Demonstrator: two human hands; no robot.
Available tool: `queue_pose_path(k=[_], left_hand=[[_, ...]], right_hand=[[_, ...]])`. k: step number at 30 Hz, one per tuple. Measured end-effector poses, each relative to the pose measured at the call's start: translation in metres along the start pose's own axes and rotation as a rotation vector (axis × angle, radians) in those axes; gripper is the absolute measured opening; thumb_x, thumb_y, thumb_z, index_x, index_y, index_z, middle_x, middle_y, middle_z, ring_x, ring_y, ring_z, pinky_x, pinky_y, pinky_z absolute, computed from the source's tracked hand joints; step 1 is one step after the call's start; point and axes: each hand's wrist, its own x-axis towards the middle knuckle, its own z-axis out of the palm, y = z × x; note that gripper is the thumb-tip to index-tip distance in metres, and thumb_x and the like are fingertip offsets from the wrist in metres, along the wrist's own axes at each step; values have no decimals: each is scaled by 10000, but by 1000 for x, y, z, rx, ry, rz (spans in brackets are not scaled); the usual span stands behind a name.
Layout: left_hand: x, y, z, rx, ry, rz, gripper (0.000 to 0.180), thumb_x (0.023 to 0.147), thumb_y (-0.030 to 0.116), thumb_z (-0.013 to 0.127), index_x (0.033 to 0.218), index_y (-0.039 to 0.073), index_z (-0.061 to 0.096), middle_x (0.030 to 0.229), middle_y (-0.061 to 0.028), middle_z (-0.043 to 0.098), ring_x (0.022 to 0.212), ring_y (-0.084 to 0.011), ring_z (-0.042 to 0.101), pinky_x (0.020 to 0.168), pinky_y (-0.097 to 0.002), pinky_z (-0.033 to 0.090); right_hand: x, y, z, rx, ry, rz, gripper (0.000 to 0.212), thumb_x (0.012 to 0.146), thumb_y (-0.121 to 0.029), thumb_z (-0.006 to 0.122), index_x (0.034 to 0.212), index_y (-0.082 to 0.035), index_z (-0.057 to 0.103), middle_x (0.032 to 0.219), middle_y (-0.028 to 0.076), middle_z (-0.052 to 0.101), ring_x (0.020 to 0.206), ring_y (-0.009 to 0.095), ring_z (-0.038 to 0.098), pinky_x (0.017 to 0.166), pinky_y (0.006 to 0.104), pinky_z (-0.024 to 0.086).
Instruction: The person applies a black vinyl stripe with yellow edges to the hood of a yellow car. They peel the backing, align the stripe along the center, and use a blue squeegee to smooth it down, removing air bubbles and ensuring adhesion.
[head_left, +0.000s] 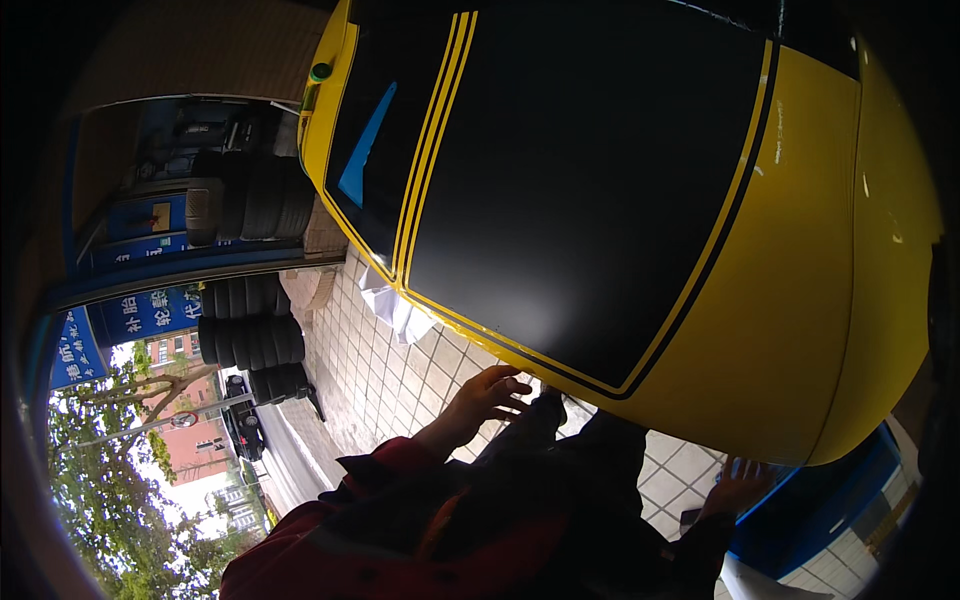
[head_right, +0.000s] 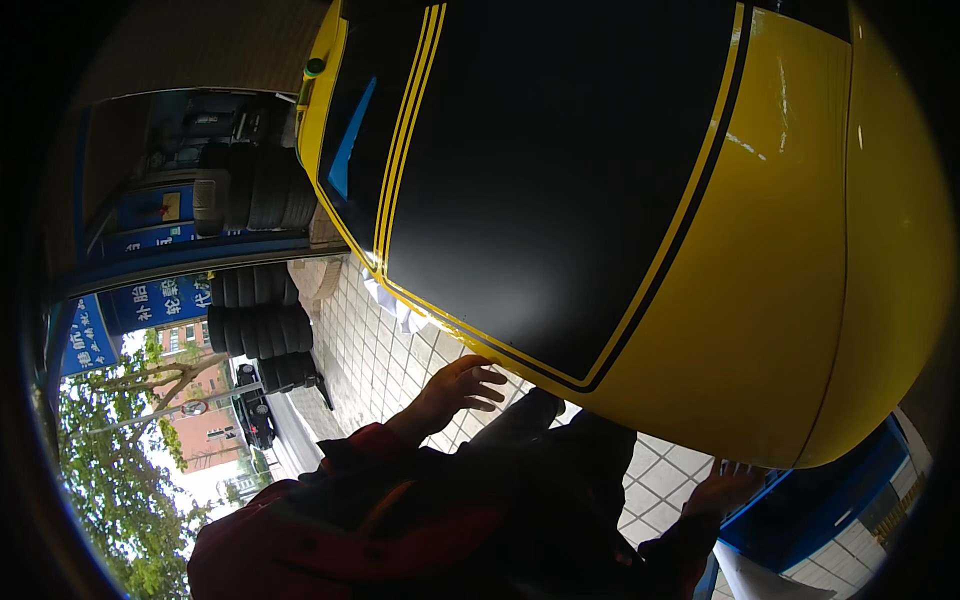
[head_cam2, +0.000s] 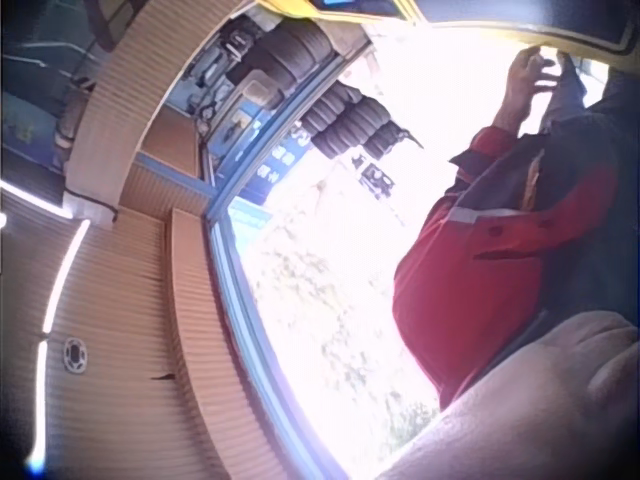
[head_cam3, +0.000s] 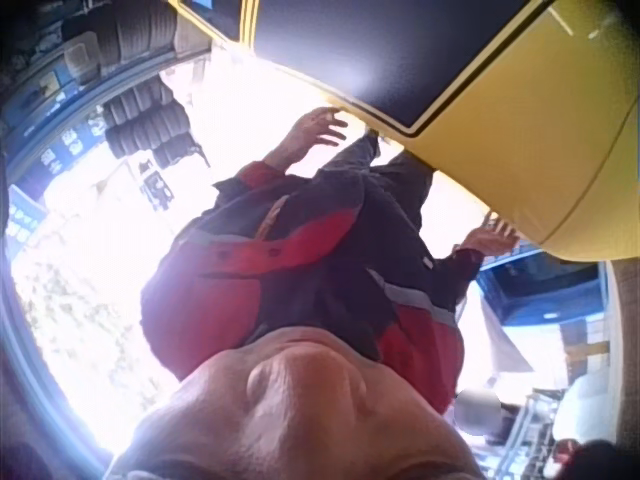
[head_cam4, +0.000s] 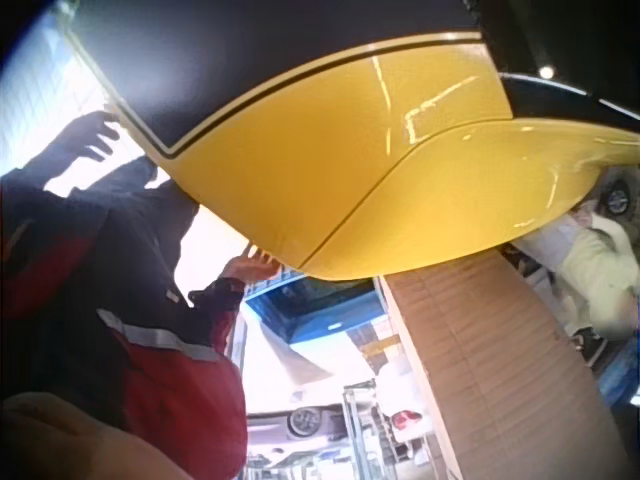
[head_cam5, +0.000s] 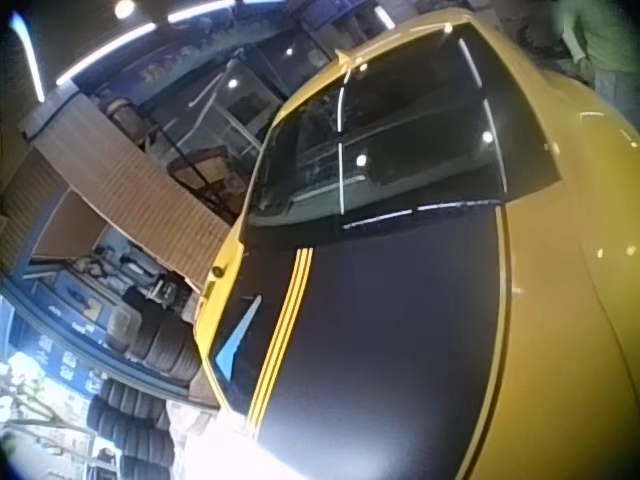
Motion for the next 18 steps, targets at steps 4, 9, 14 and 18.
queue_pose_path(k=[4,9,14,18], left_hand=[[12,29,4,-189,40,-16,780,1177,644,498,1576,-24,553,1446,-223,701,1377,-335,676,1152,-518,569],[15,36,5,-339,68,-66,714,1140,668,576,1368,1,689,1308,-155,753,1212,-273,720,1100,-461,572],[14,49,4,-359,71,-156,716,1165,640,542,1308,-43,704,1272,-174,758,1222,-275,711,1100,-441,566],[13,63,9,-380,100,-162,796,1145,695,530,1294,-70,695,1203,-202,764,1137,-310,749,1051,-453,588]], right_hand=[[7,-128,-4,-1594,68,-1222,608,1230,-507,350,1639,-98,534,1730,189,496,1553,414,548,1289,587,454],[5,-139,24,-1340,136,-1315,995,1068,-847,432,1710,-87,400,1675,221,496,1558,426,528,1243,575,518],[15,-129,20,-1574,298,-1279,1115,979,-879,590,1732,-98,334,1658,201,485,1560,403,521,1232,556,553],[37,-124,-15,-1299,262,-815,946,1070,-764,556,1710,-96,358,1643,181,501,1556,350,535,1237,561,554]])
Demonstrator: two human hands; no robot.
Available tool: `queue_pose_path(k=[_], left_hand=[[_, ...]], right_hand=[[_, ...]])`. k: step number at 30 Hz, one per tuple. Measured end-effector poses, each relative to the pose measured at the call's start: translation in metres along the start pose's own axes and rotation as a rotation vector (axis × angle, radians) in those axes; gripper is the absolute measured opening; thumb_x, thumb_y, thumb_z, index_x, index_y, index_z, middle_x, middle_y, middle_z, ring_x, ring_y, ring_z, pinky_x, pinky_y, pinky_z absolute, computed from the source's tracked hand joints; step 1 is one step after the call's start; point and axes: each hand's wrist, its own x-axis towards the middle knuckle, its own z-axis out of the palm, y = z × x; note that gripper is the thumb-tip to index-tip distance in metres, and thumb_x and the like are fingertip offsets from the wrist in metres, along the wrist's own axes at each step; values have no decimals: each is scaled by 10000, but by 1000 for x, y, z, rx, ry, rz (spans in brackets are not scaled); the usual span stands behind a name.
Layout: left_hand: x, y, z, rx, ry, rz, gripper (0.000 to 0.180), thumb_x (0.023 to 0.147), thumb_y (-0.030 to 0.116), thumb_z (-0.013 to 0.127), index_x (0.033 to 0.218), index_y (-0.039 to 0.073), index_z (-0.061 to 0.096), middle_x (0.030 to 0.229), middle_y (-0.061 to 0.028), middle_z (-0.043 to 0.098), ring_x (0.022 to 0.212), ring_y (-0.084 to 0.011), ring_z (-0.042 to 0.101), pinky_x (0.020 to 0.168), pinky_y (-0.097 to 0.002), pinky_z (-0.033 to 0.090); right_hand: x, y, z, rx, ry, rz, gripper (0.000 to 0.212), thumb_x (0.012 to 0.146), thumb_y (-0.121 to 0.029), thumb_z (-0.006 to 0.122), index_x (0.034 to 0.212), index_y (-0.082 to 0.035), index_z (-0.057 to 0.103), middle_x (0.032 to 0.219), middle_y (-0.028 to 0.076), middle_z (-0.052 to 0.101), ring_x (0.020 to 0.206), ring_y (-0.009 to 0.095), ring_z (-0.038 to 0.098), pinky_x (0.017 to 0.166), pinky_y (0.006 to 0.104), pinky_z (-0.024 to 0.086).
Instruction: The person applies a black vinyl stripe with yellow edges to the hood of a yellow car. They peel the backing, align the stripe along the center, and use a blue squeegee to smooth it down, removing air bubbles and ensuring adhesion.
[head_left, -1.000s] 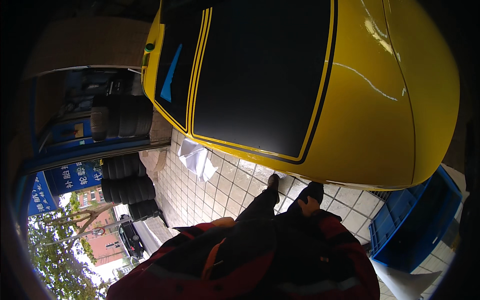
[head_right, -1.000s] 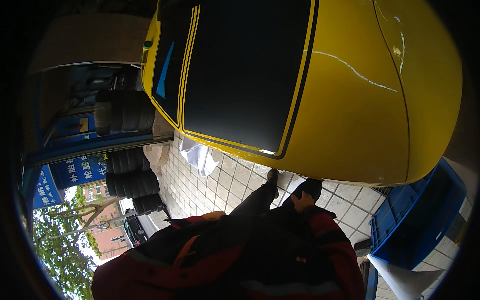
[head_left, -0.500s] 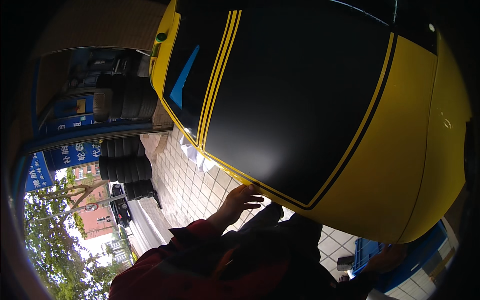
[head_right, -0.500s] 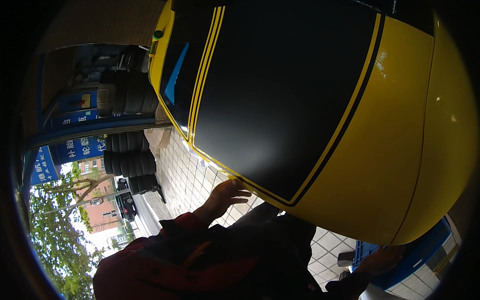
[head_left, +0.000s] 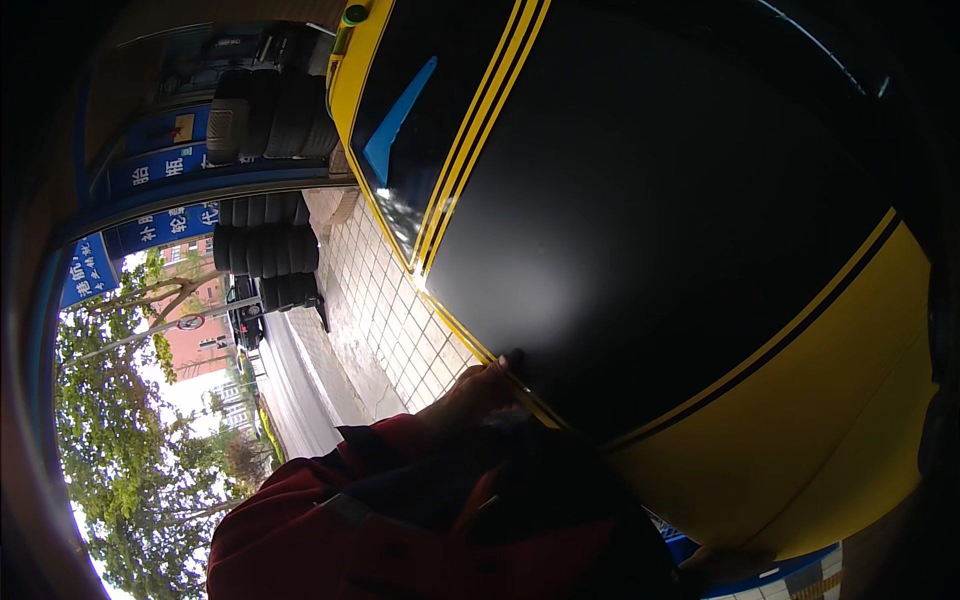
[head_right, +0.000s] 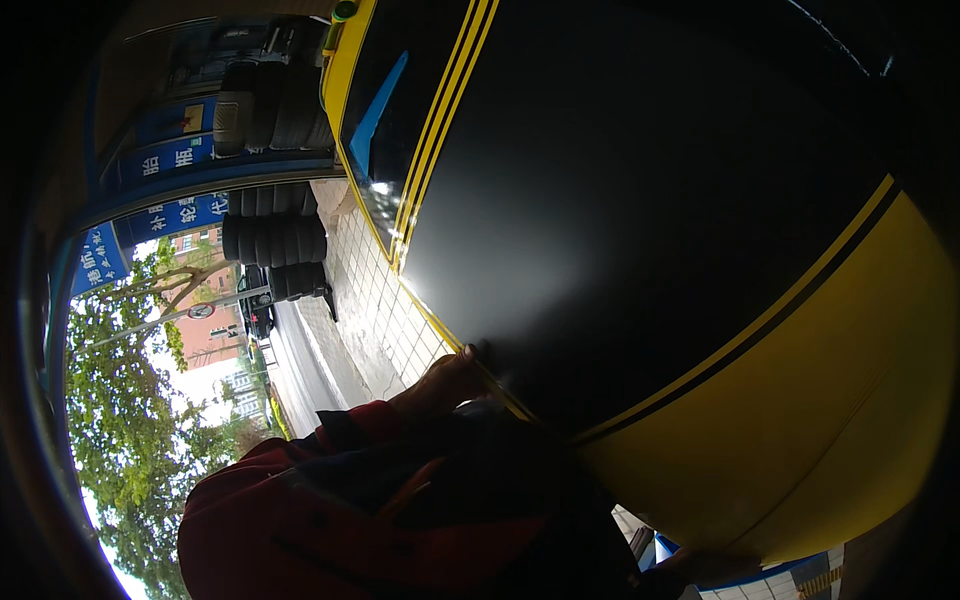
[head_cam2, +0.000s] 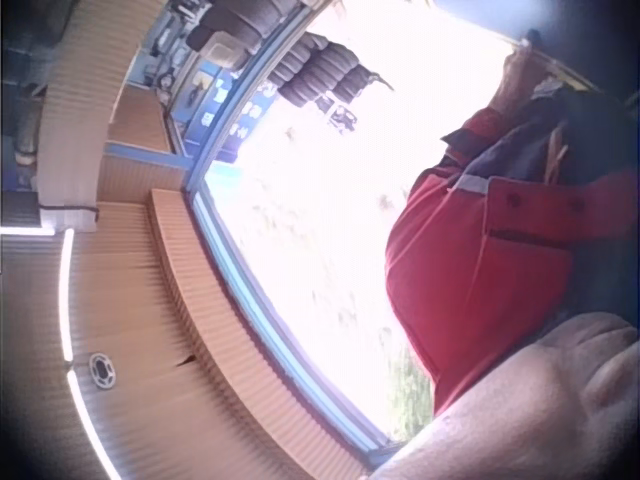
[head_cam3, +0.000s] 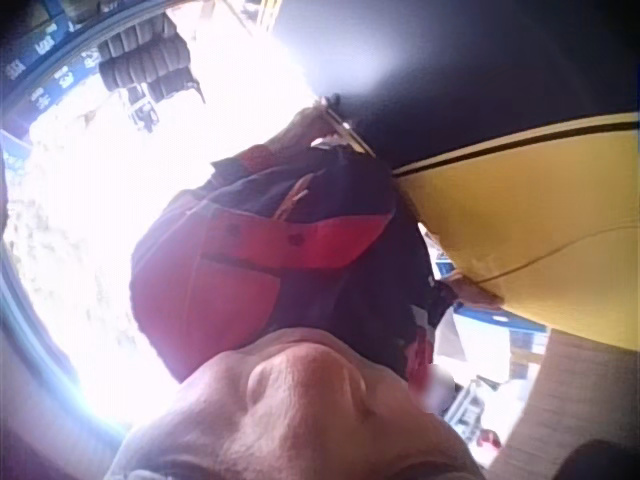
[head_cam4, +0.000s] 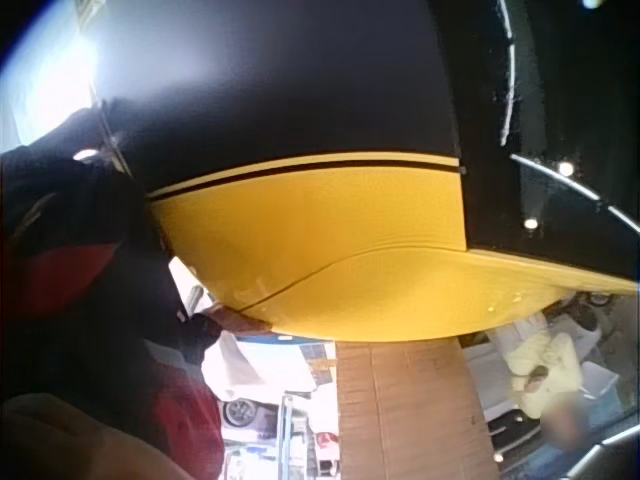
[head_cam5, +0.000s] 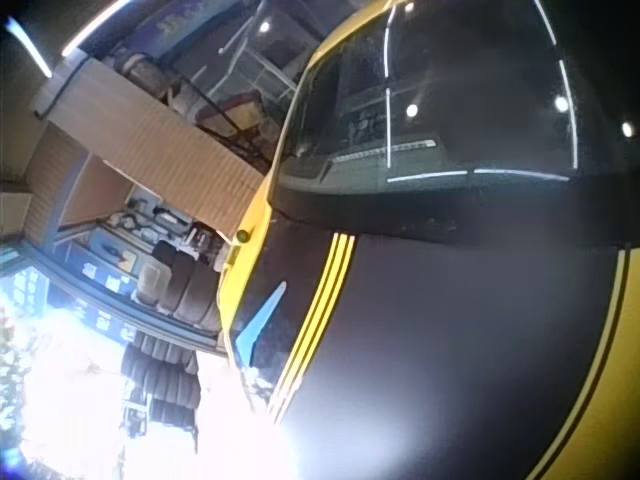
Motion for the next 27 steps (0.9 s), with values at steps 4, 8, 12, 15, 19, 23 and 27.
queue_pose_path(k=[4,8,12,15,19,23,27], left_hand=[[-2,9,6,-31,24,-47,811,1153,657,556,1414,-109,603,1343,-233,721,1221,-321,731,1114,-465,582],[-6,16,9,-25,22,-56,893,1118,683,607,1486,-124,506,1354,-252,691,1205,-330,738,1054,-452,615],[-5,13,5,-92,-67,-11,896,1104,739,578,1424,-99,577,1249,-230,725,1172,-311,744,1012,-420,623],[1,5,-10,-105,-169,6,900,1125,734,530,1451,-104,570,1265,-249,726,1210,-348,732,1045,-437,604],[12,-4,-42,-91,-355,14,899,1160,684,500,1537,-132,528,1366,-292,722,1305,-418,712,1144,-494,575],[49,-6,-80,399,-496,14,792,1190,625,476,1523,-81,609,1318,-248,769,1245,-393,739,1118,-492,579],[79,-55,-95,1136,-568,250,508,1121,295,677,1536,3,648,1506,-208,702,1339,-357,699,1166,-493,547]], right_hand=[[2,33,9,-273,0,-40,916,1065,-760,563,1671,-91,405,1552,164,558,1524,334,563,1232,583,554],[8,25,17,-104,69,-66,942,1023,-780,615,1630,-81,440,1504,169,578,1476,356,594,1211,598,563],[15,-9,6,-256,166,-360,857,1054,-704,638,1602,-66,472,1501,187,581,1440,369,611,1194,599,567],[20,-40,-2,-95,140,-372,822,1083,-675,615,1593,-38,514,1497,211,611,1415,374,631,1182,584,567],[30,-78,-11,145,60,-78,665,1118,-562,634,1503,-20,611,1392,198,701,1321,363,704,1137,570,604],[43,-92,-17,-83,66,-174,677,1120,-606,613,1521,-61,601,1428,195,685,1347,355,702,1129,515,623],[48,-83,-6,-37,198,-224,705,1093,-611,659,1534,-65,594,1445,188,693,1345,329,707,1139,524,622]])
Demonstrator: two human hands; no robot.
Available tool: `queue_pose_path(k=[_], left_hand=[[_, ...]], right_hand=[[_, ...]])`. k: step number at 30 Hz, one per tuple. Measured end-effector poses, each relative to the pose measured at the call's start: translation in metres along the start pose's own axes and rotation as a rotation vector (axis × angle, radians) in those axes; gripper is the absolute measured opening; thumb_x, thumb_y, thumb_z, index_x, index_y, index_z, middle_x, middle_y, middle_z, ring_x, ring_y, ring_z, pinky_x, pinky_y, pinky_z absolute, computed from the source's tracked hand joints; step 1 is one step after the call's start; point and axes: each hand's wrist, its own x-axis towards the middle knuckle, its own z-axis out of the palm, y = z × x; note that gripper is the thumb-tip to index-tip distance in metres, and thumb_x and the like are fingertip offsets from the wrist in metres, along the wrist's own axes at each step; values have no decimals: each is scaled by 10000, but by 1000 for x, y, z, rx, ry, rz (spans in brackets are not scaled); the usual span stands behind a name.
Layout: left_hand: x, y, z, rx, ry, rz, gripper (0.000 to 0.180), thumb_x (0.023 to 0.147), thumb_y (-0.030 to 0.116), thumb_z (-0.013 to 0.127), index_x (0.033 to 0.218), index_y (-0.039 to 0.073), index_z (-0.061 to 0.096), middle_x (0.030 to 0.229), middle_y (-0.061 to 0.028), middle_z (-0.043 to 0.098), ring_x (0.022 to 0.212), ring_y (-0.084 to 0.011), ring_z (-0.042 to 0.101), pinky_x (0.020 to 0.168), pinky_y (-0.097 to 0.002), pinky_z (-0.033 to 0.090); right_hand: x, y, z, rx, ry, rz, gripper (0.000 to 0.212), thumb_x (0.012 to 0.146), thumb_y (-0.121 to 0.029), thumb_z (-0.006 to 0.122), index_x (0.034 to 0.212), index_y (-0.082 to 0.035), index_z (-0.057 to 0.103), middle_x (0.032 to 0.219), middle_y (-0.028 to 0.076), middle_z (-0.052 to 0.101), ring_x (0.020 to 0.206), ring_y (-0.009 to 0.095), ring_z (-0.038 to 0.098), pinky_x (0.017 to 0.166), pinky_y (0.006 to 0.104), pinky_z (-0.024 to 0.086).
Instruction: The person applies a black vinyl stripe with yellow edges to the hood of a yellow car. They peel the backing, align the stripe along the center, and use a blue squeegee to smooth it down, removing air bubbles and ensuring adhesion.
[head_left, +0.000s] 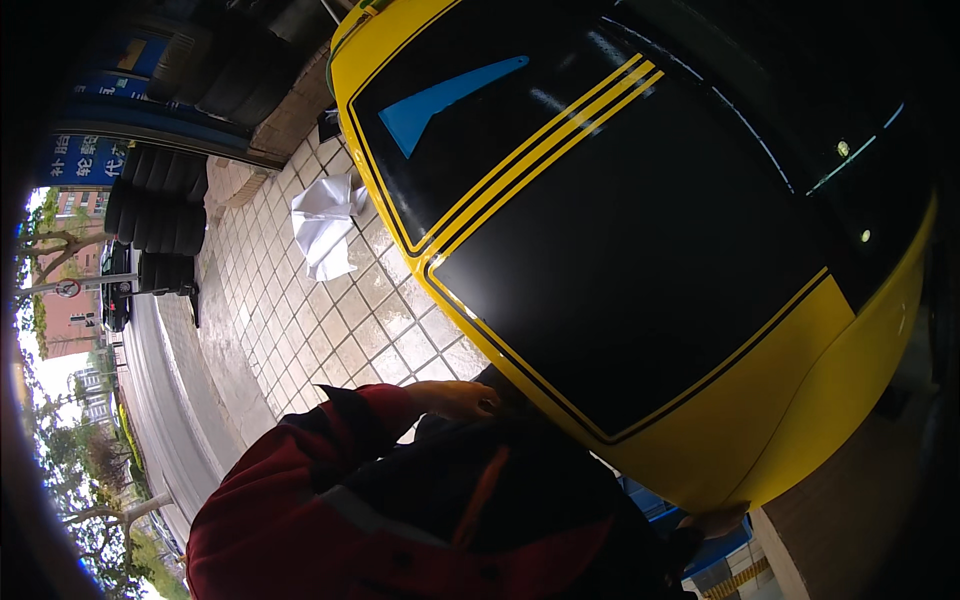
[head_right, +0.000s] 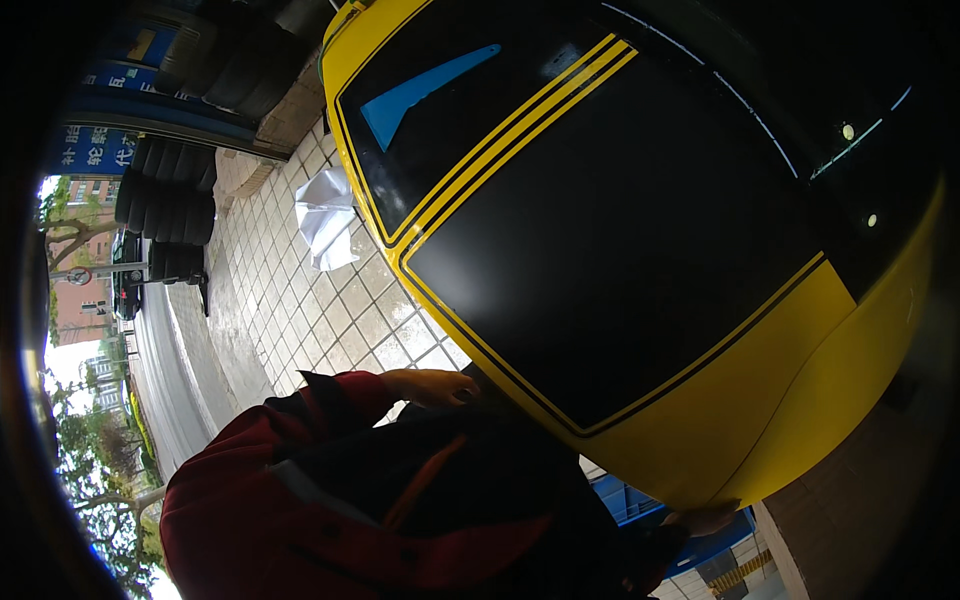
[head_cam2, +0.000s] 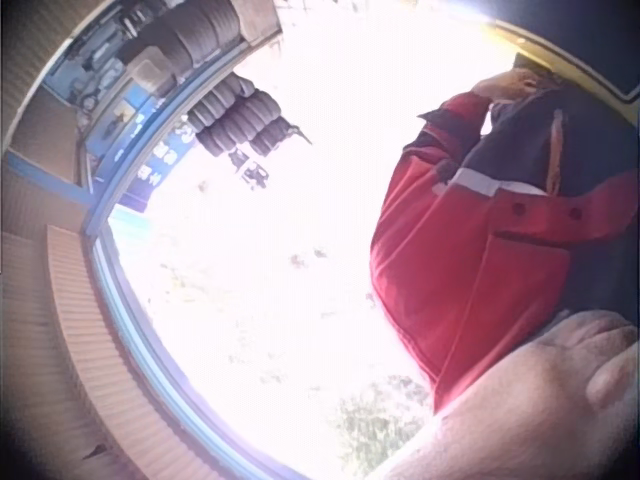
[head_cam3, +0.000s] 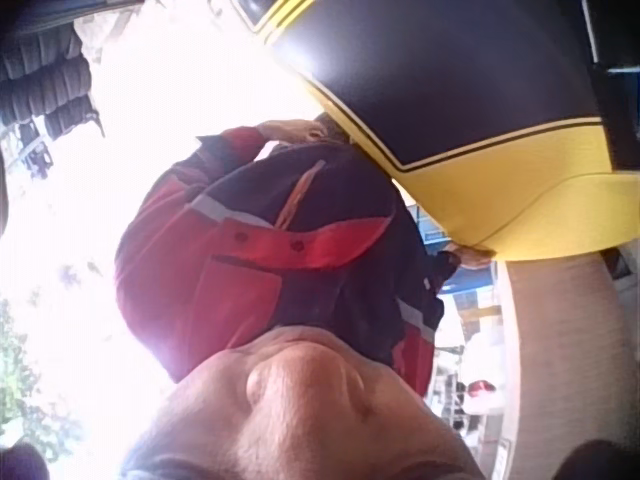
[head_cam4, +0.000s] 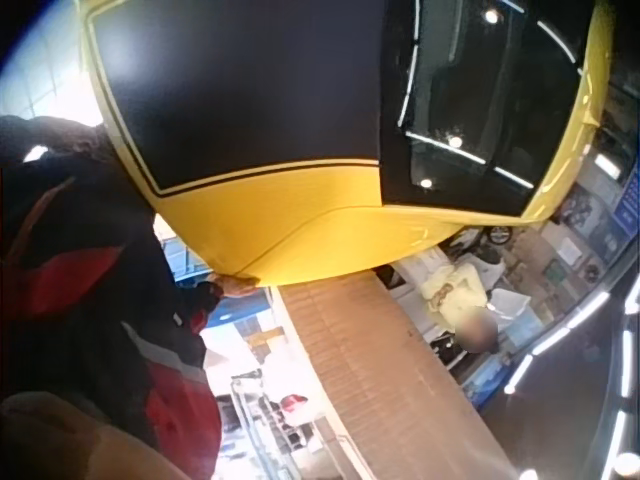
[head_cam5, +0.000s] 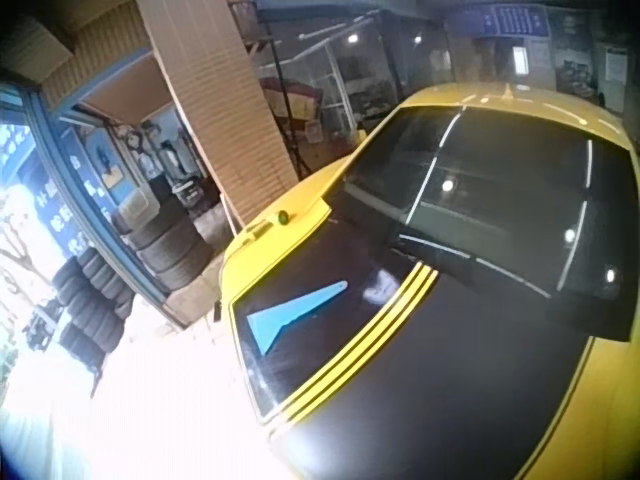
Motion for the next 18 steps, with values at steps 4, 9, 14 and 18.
queue_pose_path(k=[4,9,14,18], left_hand=[[2,-34,26,-199,-107,-141,653,988,154,760,1619,86,607,1540,-194,678,1416,-348,662,1194,-478,532],[-3,13,52,180,605,-422,296,992,374,709,913,130,856,969,-150,835,960,-394,794,848,-513,616],[-23,104,57,-133,1383,-428,305,1032,297,742,1217,56,760,1077,-201,784,1029,-401,758,907,-515,584],[-4,148,46,436,1500,-258,948,1033,479,768,1779,91,329,1707,-316,392,1544,-533,415,1253,-630,368]], right_hand=[[-2,11,6,330,-58,108,764,1075,-605,683,1566,-30,568,1484,202,666,1386,339,682,1140,507,619],[6,6,2,224,-308,290,873,1087,-684,587,1619,6,526,1569,233,615,1451,347,636,1178,489,574],[5,3,14,340,-105,404,858,1141,-724,438,1632,-26,529,1524,237,653,1404,362,660,1141,535,563],[15,22,27,291,-92,318,861,1139,-728,439,1628,-26,532,1517,238,655,1397,361,662,1139,534,564]])
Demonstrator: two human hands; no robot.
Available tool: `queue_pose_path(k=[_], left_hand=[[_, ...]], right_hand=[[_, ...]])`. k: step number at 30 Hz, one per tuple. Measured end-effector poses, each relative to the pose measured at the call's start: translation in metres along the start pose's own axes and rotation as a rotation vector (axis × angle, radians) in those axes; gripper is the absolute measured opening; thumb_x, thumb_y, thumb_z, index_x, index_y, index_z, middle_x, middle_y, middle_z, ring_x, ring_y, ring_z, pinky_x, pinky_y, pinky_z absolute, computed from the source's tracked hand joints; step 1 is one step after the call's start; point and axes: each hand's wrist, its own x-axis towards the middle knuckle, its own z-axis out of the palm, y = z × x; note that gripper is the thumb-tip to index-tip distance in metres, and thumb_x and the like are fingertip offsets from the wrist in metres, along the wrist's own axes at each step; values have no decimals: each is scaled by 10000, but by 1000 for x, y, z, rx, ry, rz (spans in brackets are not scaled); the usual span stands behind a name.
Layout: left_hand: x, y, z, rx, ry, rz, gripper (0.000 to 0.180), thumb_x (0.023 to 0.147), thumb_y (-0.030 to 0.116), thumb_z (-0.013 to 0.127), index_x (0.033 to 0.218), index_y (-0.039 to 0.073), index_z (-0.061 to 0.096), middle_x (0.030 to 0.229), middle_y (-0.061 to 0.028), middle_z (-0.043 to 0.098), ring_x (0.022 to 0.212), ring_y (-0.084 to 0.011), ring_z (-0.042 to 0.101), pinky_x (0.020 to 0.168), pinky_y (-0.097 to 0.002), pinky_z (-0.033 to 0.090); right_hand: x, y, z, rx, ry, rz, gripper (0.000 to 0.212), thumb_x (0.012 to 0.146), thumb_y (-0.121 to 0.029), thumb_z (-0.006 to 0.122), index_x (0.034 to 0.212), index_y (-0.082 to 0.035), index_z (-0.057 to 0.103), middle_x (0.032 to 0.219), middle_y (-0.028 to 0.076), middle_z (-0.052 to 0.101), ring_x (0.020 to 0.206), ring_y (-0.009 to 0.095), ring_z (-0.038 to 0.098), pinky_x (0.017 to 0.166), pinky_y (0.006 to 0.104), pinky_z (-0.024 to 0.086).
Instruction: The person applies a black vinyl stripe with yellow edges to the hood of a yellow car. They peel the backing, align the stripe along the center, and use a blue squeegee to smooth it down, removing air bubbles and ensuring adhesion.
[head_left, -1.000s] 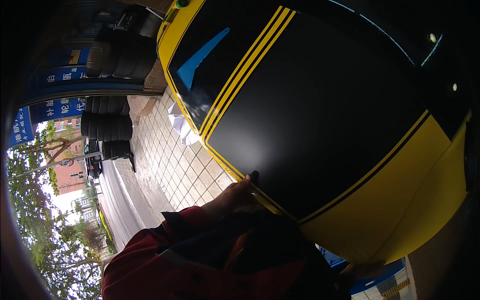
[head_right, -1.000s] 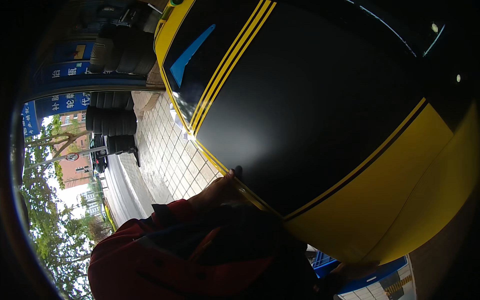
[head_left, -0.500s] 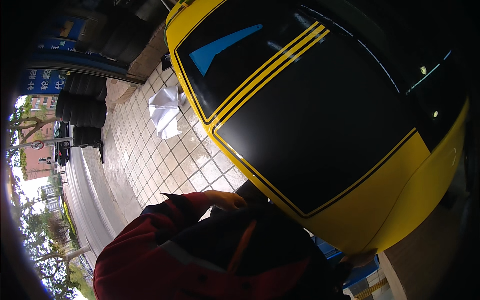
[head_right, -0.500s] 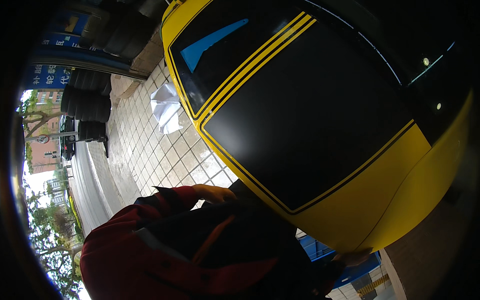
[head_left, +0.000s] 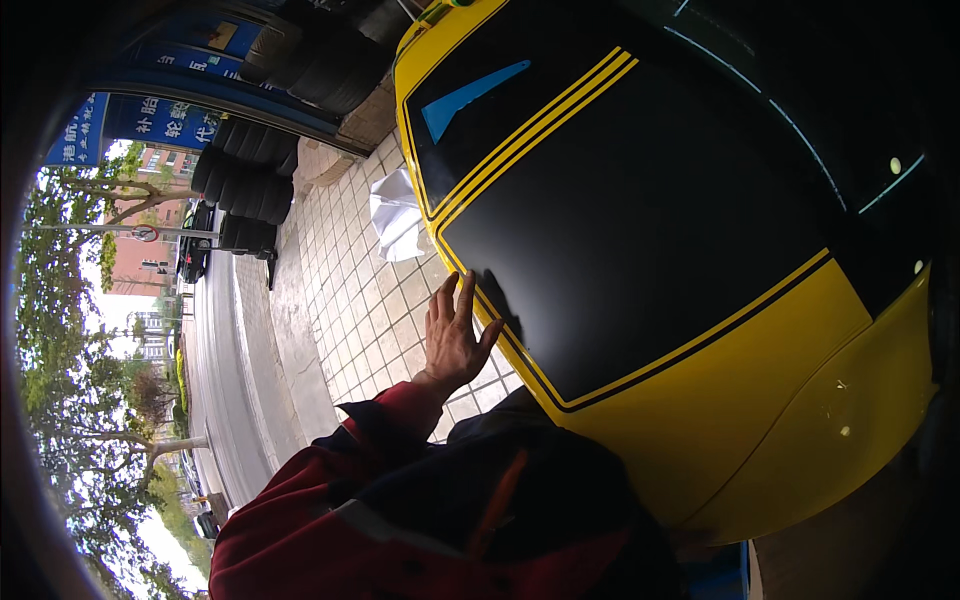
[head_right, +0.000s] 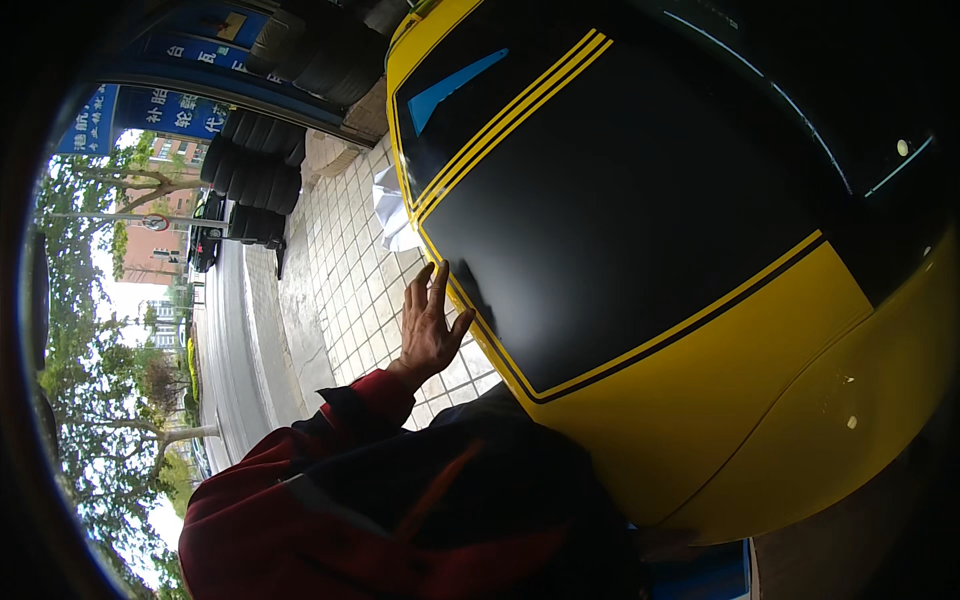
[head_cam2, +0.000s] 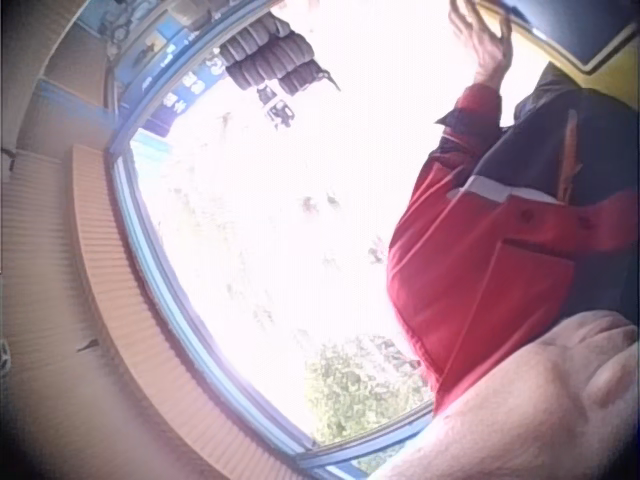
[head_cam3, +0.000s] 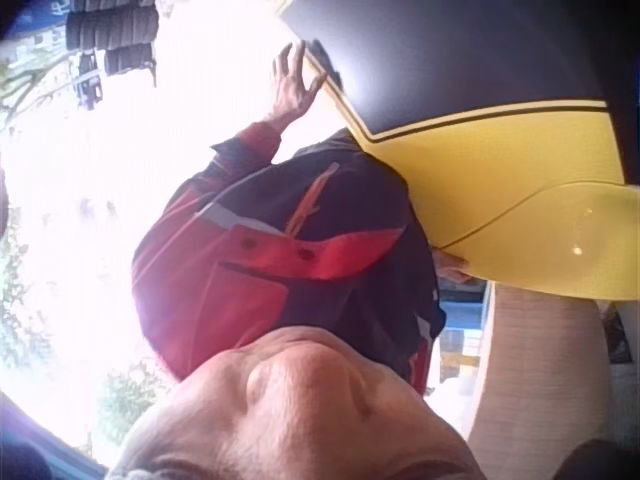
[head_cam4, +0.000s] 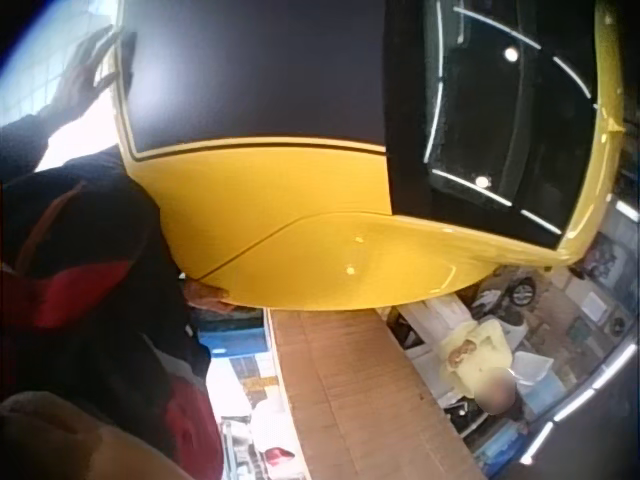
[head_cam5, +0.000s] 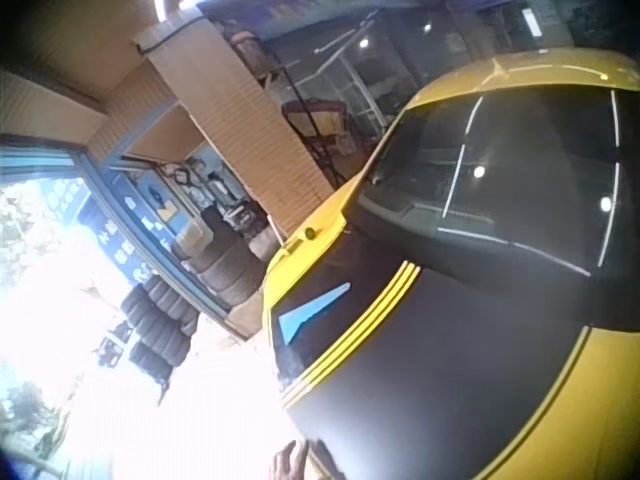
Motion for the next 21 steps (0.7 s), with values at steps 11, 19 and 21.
queue_pose_path(k=[11,19,21], left_hand=[[41,-14,28,77,36,-256,1037,1064,785,534,1784,67,330,1784,-364,294,1669,-561,242,1341,-673,176],[71,-21,33,-65,133,-333,1044,1057,736,599,1727,-33,377,1597,-312,473,1500,-506,458,1262,-564,367],[76,-18,35,-25,239,-303,908,1048,672,657,1577,-56,531,1407,-296,595,1325,-487,578,1129,-567,471]], right_hand=[[19,34,14,-48,23,-106,870,1133,-738,442,1617,-23,543,1498,239,662,1377,361,666,1133,531,564],[14,29,22,-57,26,-149,876,1129,-746,445,1609,-21,550,1485,240,666,1363,360,670,1128,529,565],[14,28,24,-54,29,-160,877,1128,-748,445,1607,-21,552,1481,240,667,1359,360,671,1127,528,565]])
